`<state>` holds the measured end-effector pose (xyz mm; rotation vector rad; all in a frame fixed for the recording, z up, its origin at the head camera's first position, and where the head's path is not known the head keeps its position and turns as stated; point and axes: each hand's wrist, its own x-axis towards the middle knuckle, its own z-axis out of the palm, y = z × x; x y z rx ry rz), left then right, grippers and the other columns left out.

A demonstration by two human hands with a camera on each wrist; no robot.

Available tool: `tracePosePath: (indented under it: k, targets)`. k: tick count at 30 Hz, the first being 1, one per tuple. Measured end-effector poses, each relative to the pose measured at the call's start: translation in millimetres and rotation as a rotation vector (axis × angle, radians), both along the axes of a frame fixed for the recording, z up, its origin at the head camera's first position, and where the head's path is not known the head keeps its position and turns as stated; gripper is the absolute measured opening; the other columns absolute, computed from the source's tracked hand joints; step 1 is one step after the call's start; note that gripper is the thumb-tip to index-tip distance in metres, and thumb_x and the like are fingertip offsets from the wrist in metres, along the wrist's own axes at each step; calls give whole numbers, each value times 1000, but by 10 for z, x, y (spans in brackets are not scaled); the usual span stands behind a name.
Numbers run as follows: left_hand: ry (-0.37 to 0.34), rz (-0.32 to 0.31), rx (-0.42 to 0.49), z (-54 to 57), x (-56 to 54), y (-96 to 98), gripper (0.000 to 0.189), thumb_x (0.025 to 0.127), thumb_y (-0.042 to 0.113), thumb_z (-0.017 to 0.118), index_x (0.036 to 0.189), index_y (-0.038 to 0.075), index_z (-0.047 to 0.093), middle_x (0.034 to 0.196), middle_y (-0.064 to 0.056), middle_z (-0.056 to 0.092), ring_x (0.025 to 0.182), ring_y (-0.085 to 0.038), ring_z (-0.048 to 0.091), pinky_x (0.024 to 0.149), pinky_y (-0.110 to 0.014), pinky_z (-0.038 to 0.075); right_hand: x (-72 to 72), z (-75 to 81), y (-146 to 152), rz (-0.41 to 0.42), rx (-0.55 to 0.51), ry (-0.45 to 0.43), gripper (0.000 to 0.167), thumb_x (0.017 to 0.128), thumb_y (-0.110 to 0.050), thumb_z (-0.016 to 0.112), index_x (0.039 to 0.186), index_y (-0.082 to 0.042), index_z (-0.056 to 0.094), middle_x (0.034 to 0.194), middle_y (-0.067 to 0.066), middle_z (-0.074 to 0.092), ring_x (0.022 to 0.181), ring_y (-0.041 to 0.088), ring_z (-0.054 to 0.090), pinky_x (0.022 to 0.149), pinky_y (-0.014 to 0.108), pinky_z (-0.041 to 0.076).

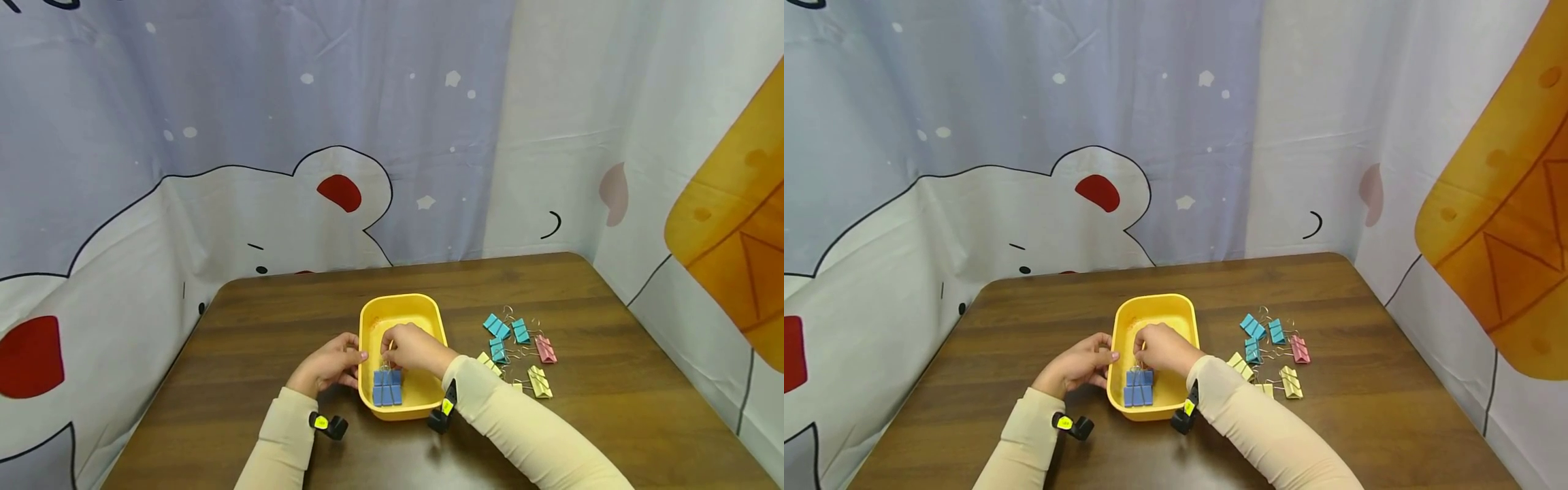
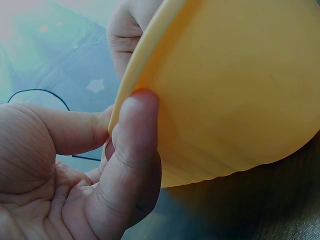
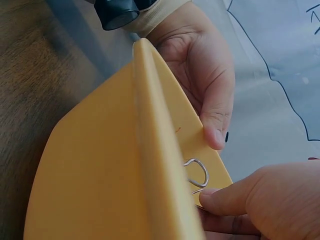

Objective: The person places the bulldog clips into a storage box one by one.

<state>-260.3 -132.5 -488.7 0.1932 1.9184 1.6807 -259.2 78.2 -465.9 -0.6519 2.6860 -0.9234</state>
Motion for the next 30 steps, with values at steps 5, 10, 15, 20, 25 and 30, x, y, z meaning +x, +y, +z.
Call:
tracePosePath:
  k: [5,10,15,20,25,30]
  targets:
    - [6,7,1,14,-2,8,36,102,6,54,128,-6,33,87,-15,60,64,-16,60,56,-29,61,-9,13,0,14,-1,0,11,93,-9,71,83,-11,67,67,-1,66,58,9,58,54,22,50]
    - [11,8,-14,15,4,11,36,102,7,55,129,-6,33,86,-14,59,64,-16,59,56,-29,61,2,18,7,32,22,12,10,93,-10,72,84,-12,68,66,-5,64,59,8,57,55,21,49]
    - [14,8,-17,-1,0,12,36,102,7,55,129,-6,34,86,-13,60,65,-16,59,57,-30,61,11,24,24,46,55,62,3,92,-15,74,93,-12,72,75,-7,65,65,6,58,60,21,50]
    - [14,2,-14,-1,-1,15,37,102,8,55,130,-6,34,85,-12,60,65,-16,59,57,-30,61,-3,65,85,34,56,120,19,92,-17,74,108,-8,72,86,-3,70,75,8,62,68,25,53]
    - [17,3,-21,10,1,14,37,102,9,56,130,-5,34,86,-12,60,65,-16,60,58,-31,62,-16,212,209,-15,-25,200,20,95,-16,70,113,-8,71,94,2,74,85,14,68,75,31,58]
    - [24,12,-34,18,12,8,38,103,9,56,130,-5,35,86,-13,60,66,-17,60,59,-32,62,-29,342,396,-124,-124,290,16,96,-15,68,112,-12,72,94,0,74,86,14,70,77,33,60]
